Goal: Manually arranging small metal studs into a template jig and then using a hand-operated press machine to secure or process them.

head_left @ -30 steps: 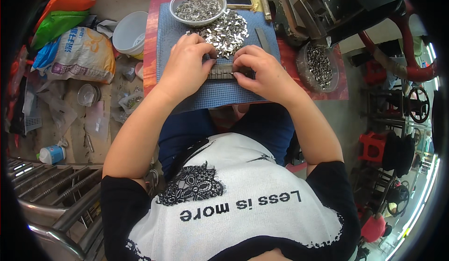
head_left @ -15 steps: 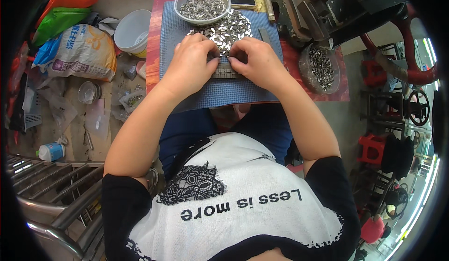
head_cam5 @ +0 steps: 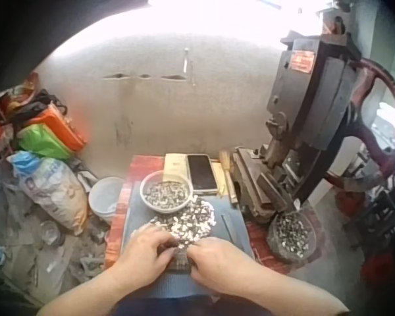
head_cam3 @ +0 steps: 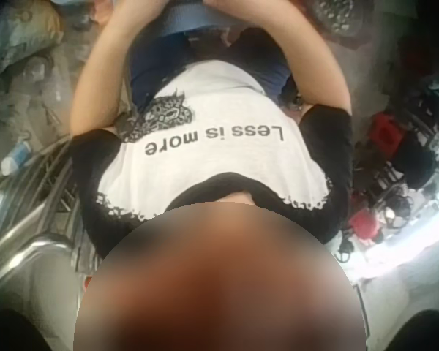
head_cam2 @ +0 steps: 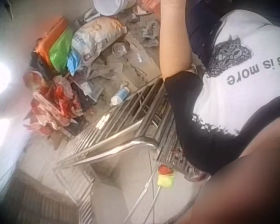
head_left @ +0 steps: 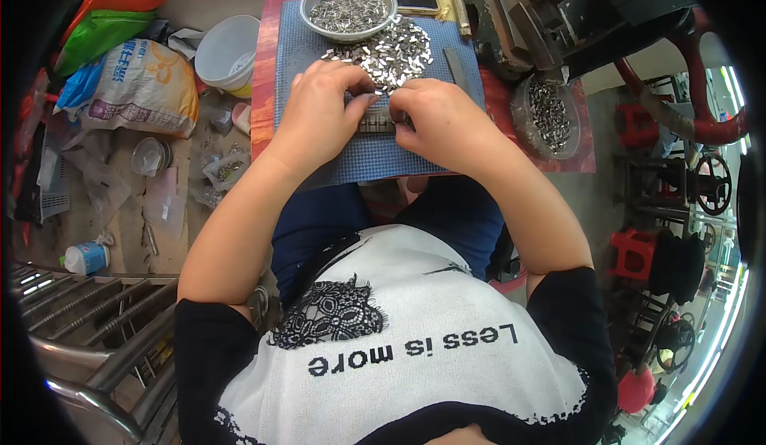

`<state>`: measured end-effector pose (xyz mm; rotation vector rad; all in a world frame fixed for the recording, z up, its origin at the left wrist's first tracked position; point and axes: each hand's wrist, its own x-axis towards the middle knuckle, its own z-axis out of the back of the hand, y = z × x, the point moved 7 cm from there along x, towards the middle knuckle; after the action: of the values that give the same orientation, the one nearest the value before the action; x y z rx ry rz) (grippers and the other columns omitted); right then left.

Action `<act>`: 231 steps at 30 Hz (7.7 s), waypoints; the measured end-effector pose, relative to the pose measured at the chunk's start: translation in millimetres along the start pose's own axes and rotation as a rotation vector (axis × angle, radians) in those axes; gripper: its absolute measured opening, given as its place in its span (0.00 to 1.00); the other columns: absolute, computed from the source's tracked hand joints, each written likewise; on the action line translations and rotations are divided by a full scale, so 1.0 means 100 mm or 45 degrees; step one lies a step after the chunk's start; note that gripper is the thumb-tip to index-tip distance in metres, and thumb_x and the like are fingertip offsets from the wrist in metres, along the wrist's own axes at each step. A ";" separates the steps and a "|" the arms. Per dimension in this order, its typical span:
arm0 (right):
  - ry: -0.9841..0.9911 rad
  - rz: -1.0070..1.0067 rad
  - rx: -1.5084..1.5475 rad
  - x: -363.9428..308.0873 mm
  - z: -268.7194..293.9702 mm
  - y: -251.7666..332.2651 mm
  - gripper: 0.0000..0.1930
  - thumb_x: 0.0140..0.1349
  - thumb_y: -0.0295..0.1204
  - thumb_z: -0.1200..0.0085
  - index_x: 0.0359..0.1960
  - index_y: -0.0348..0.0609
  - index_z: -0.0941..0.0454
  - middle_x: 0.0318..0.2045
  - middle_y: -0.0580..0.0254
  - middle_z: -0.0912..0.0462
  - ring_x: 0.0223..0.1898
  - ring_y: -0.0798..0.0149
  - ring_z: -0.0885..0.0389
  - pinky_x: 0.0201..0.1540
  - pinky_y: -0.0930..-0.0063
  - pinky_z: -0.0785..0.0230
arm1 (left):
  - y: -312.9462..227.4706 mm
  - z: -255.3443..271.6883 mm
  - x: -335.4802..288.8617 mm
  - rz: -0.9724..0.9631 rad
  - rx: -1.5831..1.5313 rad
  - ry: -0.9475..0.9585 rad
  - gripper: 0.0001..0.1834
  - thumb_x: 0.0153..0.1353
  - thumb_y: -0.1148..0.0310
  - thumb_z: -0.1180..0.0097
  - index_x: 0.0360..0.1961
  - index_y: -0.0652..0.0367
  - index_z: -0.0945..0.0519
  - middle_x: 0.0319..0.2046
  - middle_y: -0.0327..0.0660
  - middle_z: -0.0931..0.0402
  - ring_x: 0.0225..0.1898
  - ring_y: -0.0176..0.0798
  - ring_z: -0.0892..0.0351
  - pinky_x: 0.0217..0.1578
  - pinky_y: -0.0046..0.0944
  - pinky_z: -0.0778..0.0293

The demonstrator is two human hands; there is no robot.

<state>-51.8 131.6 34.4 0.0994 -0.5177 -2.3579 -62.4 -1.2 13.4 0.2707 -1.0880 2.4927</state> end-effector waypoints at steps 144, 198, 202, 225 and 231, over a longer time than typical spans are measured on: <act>-0.432 -0.314 0.637 1.24 0.40 -0.57 0.09 0.65 0.30 0.39 0.38 0.34 0.16 0.31 0.64 0.13 0.33 0.75 0.19 0.38 0.77 0.27 | 0.41 0.54 0.86 0.011 0.065 -0.443 0.12 0.52 0.63 0.29 0.36 0.56 0.10 0.42 0.47 0.15 0.47 0.43 0.17 0.53 0.46 0.28; -0.104 -0.330 0.402 0.21 -0.24 -0.25 0.10 0.52 0.37 0.31 0.33 0.46 0.10 0.32 0.52 0.16 0.36 0.52 0.17 0.43 0.61 0.25 | 0.01 0.02 -0.48 0.245 0.125 -0.208 0.14 0.49 0.59 0.28 0.33 0.55 0.15 0.38 0.38 0.25 0.48 0.44 0.28 0.51 0.45 0.39; -0.109 -0.307 0.334 0.23 -0.27 -0.23 0.11 0.52 0.37 0.31 0.35 0.47 0.10 0.33 0.53 0.18 0.37 0.53 0.19 0.46 0.61 0.26 | 0.01 0.01 -0.50 0.256 0.126 -0.228 0.14 0.49 0.59 0.28 0.32 0.54 0.16 0.38 0.38 0.25 0.48 0.44 0.28 0.51 0.45 0.39; -0.016 -0.228 0.309 0.19 -0.23 -0.32 0.10 0.56 0.34 0.32 0.33 0.40 0.14 0.32 0.58 0.19 0.38 0.60 0.22 0.44 0.67 0.29 | 0.00 0.01 -0.49 0.236 0.114 -0.205 0.13 0.49 0.60 0.28 0.31 0.54 0.16 0.38 0.34 0.22 0.46 0.43 0.28 0.49 0.45 0.41; 0.000 -0.138 0.326 0.15 -0.15 -0.32 0.09 0.56 0.32 0.32 0.33 0.41 0.13 0.32 0.59 0.19 0.40 0.60 0.22 0.45 0.67 0.29 | -0.01 0.03 -0.50 0.241 0.134 -0.195 0.13 0.49 0.59 0.28 0.31 0.54 0.16 0.37 0.33 0.22 0.46 0.42 0.28 0.49 0.45 0.41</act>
<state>-79.8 138.5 9.4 0.2503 -0.8315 -2.3847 -17.3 -17.0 -0.5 0.4131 -1.0882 2.7407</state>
